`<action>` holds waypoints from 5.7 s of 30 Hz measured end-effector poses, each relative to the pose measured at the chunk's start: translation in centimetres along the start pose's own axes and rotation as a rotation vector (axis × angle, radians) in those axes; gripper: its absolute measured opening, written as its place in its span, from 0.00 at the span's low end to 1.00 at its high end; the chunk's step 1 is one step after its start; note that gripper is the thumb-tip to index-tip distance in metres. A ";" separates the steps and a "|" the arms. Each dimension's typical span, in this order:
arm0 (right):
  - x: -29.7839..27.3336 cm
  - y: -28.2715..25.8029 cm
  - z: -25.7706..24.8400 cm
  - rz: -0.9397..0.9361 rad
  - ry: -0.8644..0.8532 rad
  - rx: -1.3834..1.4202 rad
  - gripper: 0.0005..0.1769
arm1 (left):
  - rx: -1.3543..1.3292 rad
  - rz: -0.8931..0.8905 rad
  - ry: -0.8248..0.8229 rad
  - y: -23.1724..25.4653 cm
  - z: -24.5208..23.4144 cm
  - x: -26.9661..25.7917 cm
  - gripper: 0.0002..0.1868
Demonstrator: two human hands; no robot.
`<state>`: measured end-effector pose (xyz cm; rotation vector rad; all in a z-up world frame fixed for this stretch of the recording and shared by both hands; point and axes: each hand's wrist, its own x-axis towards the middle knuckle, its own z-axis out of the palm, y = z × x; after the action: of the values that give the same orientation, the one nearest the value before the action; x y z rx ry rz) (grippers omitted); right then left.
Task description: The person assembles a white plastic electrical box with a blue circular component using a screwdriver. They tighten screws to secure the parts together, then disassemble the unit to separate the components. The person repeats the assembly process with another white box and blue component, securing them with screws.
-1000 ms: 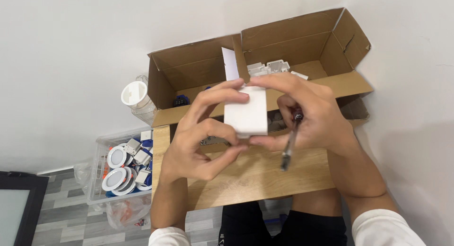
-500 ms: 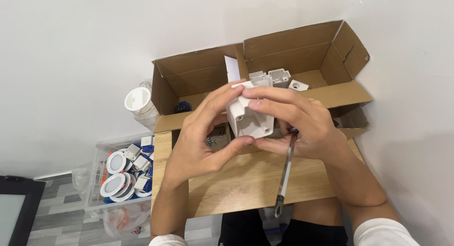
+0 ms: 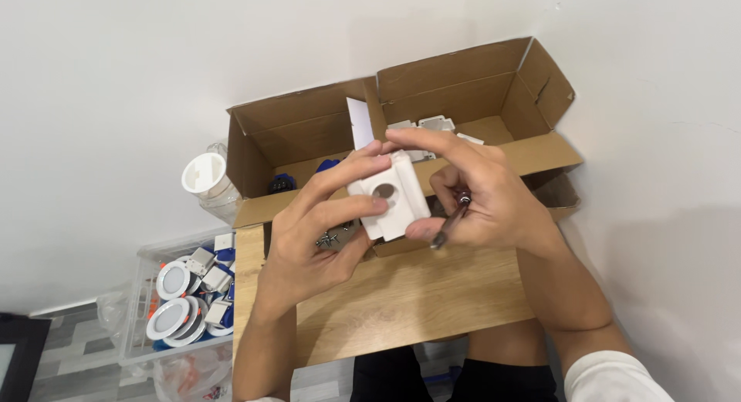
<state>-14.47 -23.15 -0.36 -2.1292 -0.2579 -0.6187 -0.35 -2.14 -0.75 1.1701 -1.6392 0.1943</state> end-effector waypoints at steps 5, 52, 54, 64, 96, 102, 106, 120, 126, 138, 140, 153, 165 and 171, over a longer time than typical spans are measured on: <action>-0.2 -0.4 0.0 -0.153 0.049 -0.001 0.47 | -0.063 0.009 -0.007 -0.6 -0.4 -0.6 0.19; 0.2 -0.9 -0.1 -0.072 0.045 -0.227 0.56 | 0.057 -0.161 -0.005 0.4 0.2 -0.5 0.34; 0.5 -1.3 -0.2 -0.141 -0.002 -0.209 0.48 | 0.110 -0.104 0.024 0.0 0.3 -0.5 0.33; -0.7 -0.1 -3.0 -0.128 -0.089 -0.257 0.34 | 0.097 0.026 -0.079 -0.9 1.5 0.1 0.22; 1.3 24.6 -7.4 0.879 0.064 -0.849 0.22 | 0.477 0.008 -0.113 0.7 -0.5 0.9 0.08; 1.7 21.5 -8.0 0.898 0.089 -0.720 0.09 | 0.458 0.001 -0.151 0.4 -0.3 0.7 0.08; 0.9 19.9 -8.7 0.803 0.027 -0.635 0.15 | 0.482 0.012 -0.163 -0.1 0.1 0.8 0.08; -2.6 1.5 1.3 -0.066 -0.458 -0.644 0.17 | 0.305 0.260 -0.111 5.6 6.8 -4.5 0.08; -8.1 4.1 11.4 -0.047 -0.661 -0.386 0.25 | -0.551 -0.074 -0.283 7.8 7.5 -15.6 0.12; -15.7 9.8 17.7 -0.082 -0.217 -0.750 0.21 | -1.449 -0.230 -0.618 15.5 15.0 -36.7 0.41; -15.8 9.6 17.9 -0.081 -0.215 -0.732 0.22 | -1.446 -0.206 -0.608 15.4 12.9 -37.5 0.42; -16.4 8.9 19.5 -0.070 -0.048 -0.728 0.10 | -0.167 -1.109 -0.060 -2.5 -13.7 -48.1 0.14; -16.0 9.3 19.2 -0.059 0.028 -0.666 0.06 | 0.400 -1.511 0.061 -24.7 -7.0 -54.5 0.47; -15.4 9.4 18.7 -0.038 0.066 -0.586 0.05 | 0.466 -1.520 0.028 -27.1 -6.1 -54.7 0.51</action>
<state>-17.63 -13.09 -24.13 -2.6593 -0.0828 -0.8646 21.82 20.12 -53.41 2.4075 -0.3202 -0.4047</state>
